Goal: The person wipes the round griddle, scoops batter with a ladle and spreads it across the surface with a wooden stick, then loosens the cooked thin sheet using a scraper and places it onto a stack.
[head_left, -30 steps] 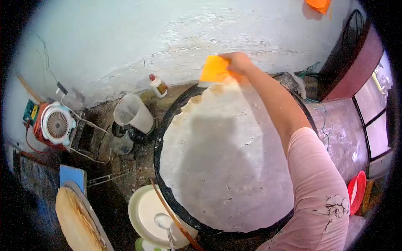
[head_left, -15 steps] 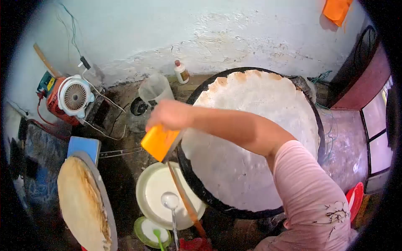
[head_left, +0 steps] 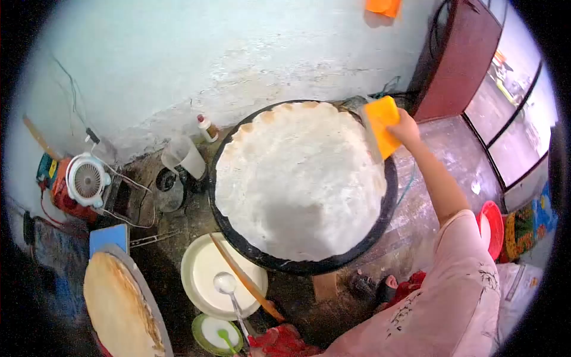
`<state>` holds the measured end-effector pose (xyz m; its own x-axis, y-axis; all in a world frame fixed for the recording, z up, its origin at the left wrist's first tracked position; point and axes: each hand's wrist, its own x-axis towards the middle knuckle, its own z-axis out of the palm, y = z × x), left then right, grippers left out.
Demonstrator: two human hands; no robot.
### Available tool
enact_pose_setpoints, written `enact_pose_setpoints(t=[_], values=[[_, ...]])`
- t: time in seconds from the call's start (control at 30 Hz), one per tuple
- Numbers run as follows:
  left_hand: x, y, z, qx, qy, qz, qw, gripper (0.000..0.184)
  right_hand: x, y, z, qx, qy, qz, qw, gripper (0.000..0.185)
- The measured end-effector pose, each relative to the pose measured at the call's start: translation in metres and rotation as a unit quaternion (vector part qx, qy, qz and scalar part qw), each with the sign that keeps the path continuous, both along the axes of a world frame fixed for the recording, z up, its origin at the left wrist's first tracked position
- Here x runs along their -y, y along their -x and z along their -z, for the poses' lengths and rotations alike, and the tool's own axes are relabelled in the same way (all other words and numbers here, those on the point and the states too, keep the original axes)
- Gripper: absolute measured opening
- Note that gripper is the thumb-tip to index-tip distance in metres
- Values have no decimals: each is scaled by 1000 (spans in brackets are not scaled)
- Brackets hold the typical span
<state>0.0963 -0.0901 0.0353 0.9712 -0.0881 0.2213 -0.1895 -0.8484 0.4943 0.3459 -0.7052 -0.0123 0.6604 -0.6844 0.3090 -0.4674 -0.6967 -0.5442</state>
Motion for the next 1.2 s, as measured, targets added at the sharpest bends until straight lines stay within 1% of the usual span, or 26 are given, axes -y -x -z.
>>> enact_pose_setpoints(t=[0.03, 0.1, 0.17, 0.23, 0.27, 0.33, 0.37, 0.43, 0.47, 0.5, 0.53, 0.57, 0.63, 0.67, 0.7, 0.77, 0.83, 0.87, 0.93, 0.97, 1.03, 1.07, 1.1, 1.17, 1.2], values=[[3, 3, -6, -17, -5, -15, 1000, 42, 19, 23, 5, -30, -11, 39, 999, 58], [0, 8, -5, 1, 0, 10, 1000, 41, 27, 66, 9, -99, -59, 72, 991, 57], [3, 10, -3, 17, 7, 33, 999, 39, 57, 88, 76, -28, -167, 32, 985, 51], [11, 13, -8, 31, 18, 43, 998, 38, 3, 106, 66, -51, -77, 32, 995, 54], [8, 15, 2, 62, 38, 53, 996, 39, -24, 113, 53, -51, -78, 33, 995, 54], [9, 19, 1, 58, 45, 56, 996, 40, -60, 127, 29, -49, -82, -9, 995, 52], [8, 22, -1, 46, 51, 57, 996, 41, -61, 134, 29, -49, -83, -7, 995, 52], [5, 29, 3, 49, 57, 51, 996, 42, -64, 140, 24, -84, -90, 92, 988, 52], [3, 32, 4, 56, 60, 50, 995, 41, -77, 147, 28, -83, -104, 119, 984, 51], [0, 34, 5, 60, 63, 49, 995, 41, -94, 154, 31, -82, -104, 117, 984, 51], [0, 35, 5, 86, 74, 54, 992, 39, -112, 162, 38, -58, -125, 88, 987, 54], [-3, 38, 7, 83, 73, 51, 993, 39, -132, 173, 44, -36, -146, 60, 987, 57], [-8, 40, 12, 91, 145, 85, 982, 37, -179, 193, 50, -29, -142, 37, 989, 60], [-8, 41, 13, 122, 129, 76, 981, 38, -207, 204, 55, -10, -165, 38, 985, 59], [-10, 44, 6, 123, 128, 73, 981, 38, -237, 216, 61, 9, -188, 40, 981, 59], [-13, 51, -7, 28, 41, 60, 997, 43, -290, 239, 70, 77, -226, -71, 969, 56], [-18, 55, -2, 40, 58, 59, 996, 41, -343, 253, 42, -41, -185, -125, 974, 54], [-21, 56, 3, 50, 72, 61, 994, 40, -350, 255, 40, -42, -185, -133, 973, 54], [-26, 58, 6, 60, 92, 60, 992, 38, -367, 255, 36, -61, -207, -261, 941, 49], [-28, 59, 6, 61, 91, 51, 993, 38, -369, 254, 30, -63, -207, -270, 938, 49], [-33, 63, 7, 62, 125, 45, 989, 38, -361, 246, 3, -38, -10, -323, 946, 45], [-37, 64, 12, 77, 115, 40, 990, 39, -348, 245, 4, -40, 118, -367, 922, 41], [-39, 65, 13, 75, 117, 31, 990, 39, -342, 241, -5, 13, 187, -404, 895, 38], [-44, 66, 14, 93, 121, 24, 988, 40, -331, 232, 6, 23, 271, -432, 860, 35], [-47, 66, 16, 103, 118, 22, 987, 40, -335, 225, 10, 22, 272, -440, 856, 35]])
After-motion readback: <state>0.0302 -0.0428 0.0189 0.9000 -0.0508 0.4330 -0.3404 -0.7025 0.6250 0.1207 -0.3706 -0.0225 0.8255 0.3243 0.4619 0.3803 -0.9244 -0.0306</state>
